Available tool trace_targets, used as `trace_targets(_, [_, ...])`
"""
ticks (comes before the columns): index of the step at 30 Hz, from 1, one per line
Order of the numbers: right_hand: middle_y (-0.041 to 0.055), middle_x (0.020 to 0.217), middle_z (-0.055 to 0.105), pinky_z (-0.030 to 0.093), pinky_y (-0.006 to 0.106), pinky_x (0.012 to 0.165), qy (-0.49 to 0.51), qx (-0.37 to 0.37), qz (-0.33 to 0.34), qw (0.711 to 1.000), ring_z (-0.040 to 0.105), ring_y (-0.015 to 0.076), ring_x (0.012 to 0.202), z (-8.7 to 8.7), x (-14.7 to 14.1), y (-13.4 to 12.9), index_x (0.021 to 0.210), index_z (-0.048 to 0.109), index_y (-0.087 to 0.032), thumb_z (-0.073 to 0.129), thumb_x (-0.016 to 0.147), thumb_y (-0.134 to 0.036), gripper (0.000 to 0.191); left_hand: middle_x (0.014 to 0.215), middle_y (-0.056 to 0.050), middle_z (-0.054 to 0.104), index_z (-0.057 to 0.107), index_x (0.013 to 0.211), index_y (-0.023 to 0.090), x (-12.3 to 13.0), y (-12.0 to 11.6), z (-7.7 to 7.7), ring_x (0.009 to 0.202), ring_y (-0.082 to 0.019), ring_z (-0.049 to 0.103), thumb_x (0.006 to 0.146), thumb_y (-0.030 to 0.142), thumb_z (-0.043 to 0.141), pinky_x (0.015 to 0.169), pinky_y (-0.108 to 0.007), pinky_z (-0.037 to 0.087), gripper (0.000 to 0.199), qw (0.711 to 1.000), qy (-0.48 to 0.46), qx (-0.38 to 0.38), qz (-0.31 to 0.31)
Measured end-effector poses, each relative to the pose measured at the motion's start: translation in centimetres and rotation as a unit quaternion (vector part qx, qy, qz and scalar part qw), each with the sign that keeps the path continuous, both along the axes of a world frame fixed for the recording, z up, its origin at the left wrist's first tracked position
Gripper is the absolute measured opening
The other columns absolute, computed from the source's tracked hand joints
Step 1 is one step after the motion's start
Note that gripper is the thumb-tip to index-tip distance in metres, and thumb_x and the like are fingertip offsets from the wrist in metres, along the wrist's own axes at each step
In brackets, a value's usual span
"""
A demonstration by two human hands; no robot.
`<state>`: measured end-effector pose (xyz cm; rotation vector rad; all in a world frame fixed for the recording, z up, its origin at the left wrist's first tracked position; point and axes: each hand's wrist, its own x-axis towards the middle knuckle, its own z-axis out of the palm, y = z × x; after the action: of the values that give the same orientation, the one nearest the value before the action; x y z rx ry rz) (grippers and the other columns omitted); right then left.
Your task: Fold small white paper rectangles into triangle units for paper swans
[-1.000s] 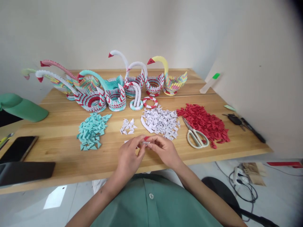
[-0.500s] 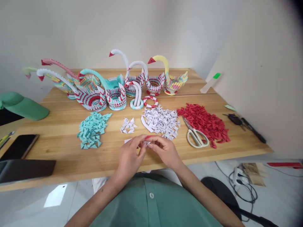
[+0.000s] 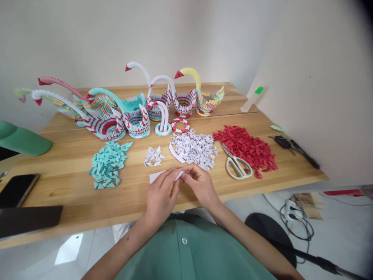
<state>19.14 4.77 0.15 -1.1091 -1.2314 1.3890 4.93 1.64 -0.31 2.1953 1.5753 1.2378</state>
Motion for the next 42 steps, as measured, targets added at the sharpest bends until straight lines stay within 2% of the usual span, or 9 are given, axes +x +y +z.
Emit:
trace_targets(4, [-0.0012, 0.07, 0.068, 0.053, 0.027, 0.069, 0.033, -0.033, 0.008, 0.999, 0.064, 0.0146, 0.068, -0.1, 0.0, -0.1, 0.087, 0.07, -0.021, 0.07, 0.078, -0.03, 0.013, 0.104, -0.008, 0.07, 0.059, 0.113, 0.02, -0.3, 0.2, -0.2, 0.094, -0.019, 0.067, 0.088, 0.013, 0.052, 0.083, -0.031, 0.055, 0.027, 1.0, -0.005, -0.023, 0.01])
trace_targets(11, [0.0034, 0.083, 0.073, 0.056, 0.033, 0.08, 0.02, -0.035, 0.028, 0.999, 0.07, 0.0191, 0.079, -0.2, 0.3, -0.1, 0.098, 0.072, -0.02, 0.066, 0.082, -0.038, 0.025, 0.101, -0.008, 0.071, 0.06, 0.111, 0.02, -0.5, 0.2, -0.1, 0.091, -0.02, 0.068, 0.088, 0.015, 0.053, 0.081, -0.032, 0.054, 0.025, 0.999, -0.011, -0.043, 0.027])
trace_targets(20, [0.0023, 0.076, 0.071, 0.053, 0.03, 0.074, 0.012, -0.021, -0.002, 1.0, 0.067, 0.0167, 0.073, -0.4, 0.0, -0.3, 0.093, 0.071, -0.019, 0.065, 0.083, -0.033, 0.018, 0.103, -0.009, 0.072, 0.061, 0.111, 0.019, -0.5, 0.1, 0.0, 0.092, -0.02, 0.068, 0.088, 0.014, 0.054, 0.081, -0.032, 0.054, 0.024, 0.999, -0.016, -0.031, 0.014])
trace_targets(24, [0.0013, 0.078, 0.069, 0.052, 0.029, 0.072, -0.032, 0.024, 0.013, 0.999, 0.064, 0.016, 0.073, -0.1, 0.1, -0.2, 0.093, 0.068, -0.02, 0.063, 0.081, -0.027, 0.015, 0.105, -0.008, 0.073, 0.061, 0.112, 0.02, -0.7, 0.2, -0.1, 0.092, -0.02, 0.069, 0.088, 0.015, 0.054, 0.083, -0.033, 0.055, 0.026, 0.999, -0.03, -0.03, -0.002])
trace_targets(27, [0.0009, 0.082, 0.067, 0.05, 0.028, 0.072, -0.097, 0.067, 0.026, 0.993, 0.061, 0.0158, 0.076, 0.5, 0.3, 0.0, 0.097, 0.066, -0.021, 0.061, 0.08, -0.021, 0.018, 0.108, -0.008, 0.073, 0.06, 0.118, 0.021, -0.9, 0.2, 0.1, 0.091, -0.019, 0.07, 0.088, 0.019, 0.056, 0.082, -0.033, 0.055, 0.031, 0.99, -0.104, -0.084, -0.043])
trace_targets(30, [0.0018, 0.086, 0.064, 0.05, 0.028, 0.073, -0.112, 0.07, 0.021, 0.991, 0.061, 0.0165, 0.08, 0.7, 0.4, 0.0, 0.108, 0.064, -0.021, 0.057, 0.081, -0.02, 0.028, 0.116, -0.011, 0.07, 0.053, 0.129, 0.019, -1.0, 0.1, 0.1, 0.095, -0.02, 0.07, 0.091, 0.025, 0.053, 0.079, -0.031, 0.057, 0.039, 0.95, -0.254, -0.174, -0.054])
trace_targets(33, [0.0027, 0.091, 0.062, 0.05, 0.028, 0.076, -0.104, 0.072, 0.016, 0.992, 0.061, 0.0164, 0.083, 0.4, 0.3, -0.1, 0.118, 0.062, -0.023, 0.053, 0.083, -0.02, 0.036, 0.112, -0.01, 0.072, 0.063, 0.119, 0.017, -0.9, 0.1, -0.3, 0.09, -0.021, 0.071, 0.09, 0.029, 0.054, 0.073, -0.03, 0.057, 0.032, 0.922, -0.311, -0.228, -0.037])
trace_targets(36, [0.0031, 0.094, 0.062, 0.05, 0.028, 0.076, -0.116, 0.098, 0.014, 0.988, 0.06, 0.0164, 0.084, 0.0, 0.2, -0.4, 0.122, 0.061, -0.024, 0.051, 0.087, -0.022, 0.036, 0.099, -0.006, 0.076, 0.073, 0.1, 0.017, -0.6, 0.1, -0.5, 0.087, -0.022, 0.07, 0.084, 0.028, 0.062, 0.077, -0.031, 0.056, 0.022, 0.928, -0.282, -0.242, -0.029])
trace_targets(42, [0.0043, 0.094, 0.063, 0.048, 0.031, 0.079, -0.148, 0.132, 0.028, 0.98, 0.059, 0.0182, 0.086, 0.2, -0.2, -1.0, 0.115, 0.065, -0.024, 0.051, 0.088, -0.02, 0.031, 0.083, -0.002, 0.075, 0.075, 0.097, 0.019, -0.5, 0.0, -0.1, 0.075, -0.019, 0.068, 0.085, 0.028, 0.06, 0.069, -0.026, 0.052, 0.021, 0.939, -0.265, -0.221, -0.008])
